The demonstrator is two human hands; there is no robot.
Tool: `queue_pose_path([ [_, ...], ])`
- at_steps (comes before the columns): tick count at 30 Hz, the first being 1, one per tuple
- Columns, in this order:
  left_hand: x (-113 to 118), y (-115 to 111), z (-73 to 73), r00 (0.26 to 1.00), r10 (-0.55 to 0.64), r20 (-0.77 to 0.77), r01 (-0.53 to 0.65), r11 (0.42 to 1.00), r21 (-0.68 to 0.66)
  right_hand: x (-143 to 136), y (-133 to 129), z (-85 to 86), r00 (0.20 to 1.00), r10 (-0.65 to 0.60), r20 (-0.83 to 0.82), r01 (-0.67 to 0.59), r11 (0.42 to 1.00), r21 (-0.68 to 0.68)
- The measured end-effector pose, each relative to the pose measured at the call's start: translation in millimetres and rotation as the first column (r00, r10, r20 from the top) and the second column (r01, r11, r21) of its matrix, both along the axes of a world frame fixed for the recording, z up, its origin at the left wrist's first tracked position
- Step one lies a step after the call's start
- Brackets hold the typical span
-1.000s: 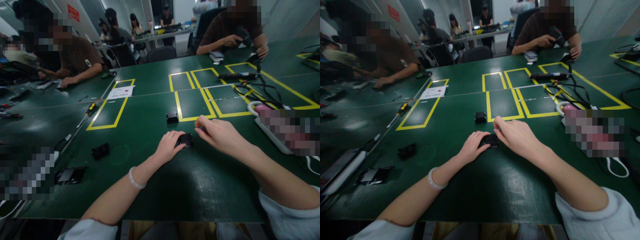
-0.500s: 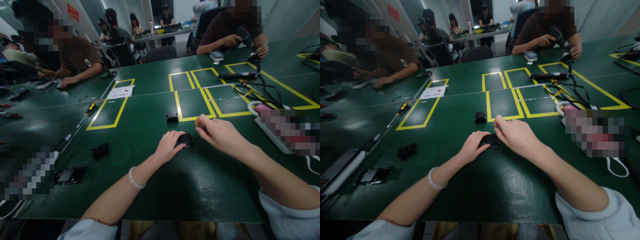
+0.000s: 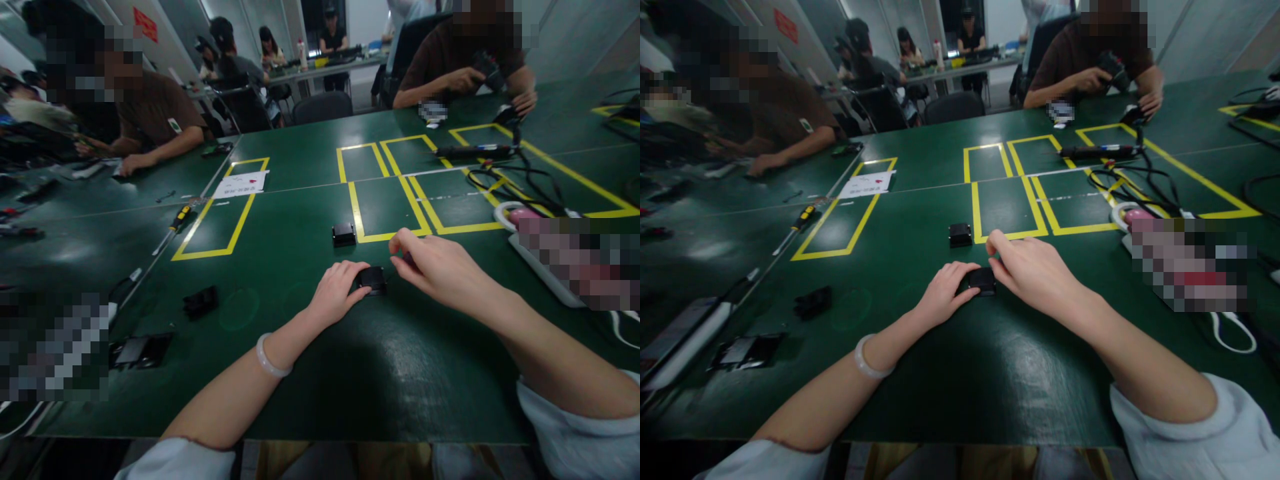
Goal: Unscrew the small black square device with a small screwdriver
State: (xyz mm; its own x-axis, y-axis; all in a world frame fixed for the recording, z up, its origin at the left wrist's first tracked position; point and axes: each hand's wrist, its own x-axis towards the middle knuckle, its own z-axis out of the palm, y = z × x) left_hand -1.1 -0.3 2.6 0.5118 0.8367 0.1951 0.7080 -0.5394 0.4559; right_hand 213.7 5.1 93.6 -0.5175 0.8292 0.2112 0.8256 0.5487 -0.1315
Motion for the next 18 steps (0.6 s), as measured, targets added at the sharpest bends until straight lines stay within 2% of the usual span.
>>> queue_pose_path([
  [9,-0.2,0.4,-2.2,1.0,-0.004,0.007,0.004,1.0,0.003,-0.2,-1.3,3.0,0.999,0.025,-0.033,-0.025,1.0,0.0],
  [18,-0.4,0.2,-0.6,1.0,-0.007,0.009,0.007,1.0,0.0,-1.2,-1.7,2.1,0.999,-0.023,-0.036,0.022,0.999,-0.031],
])
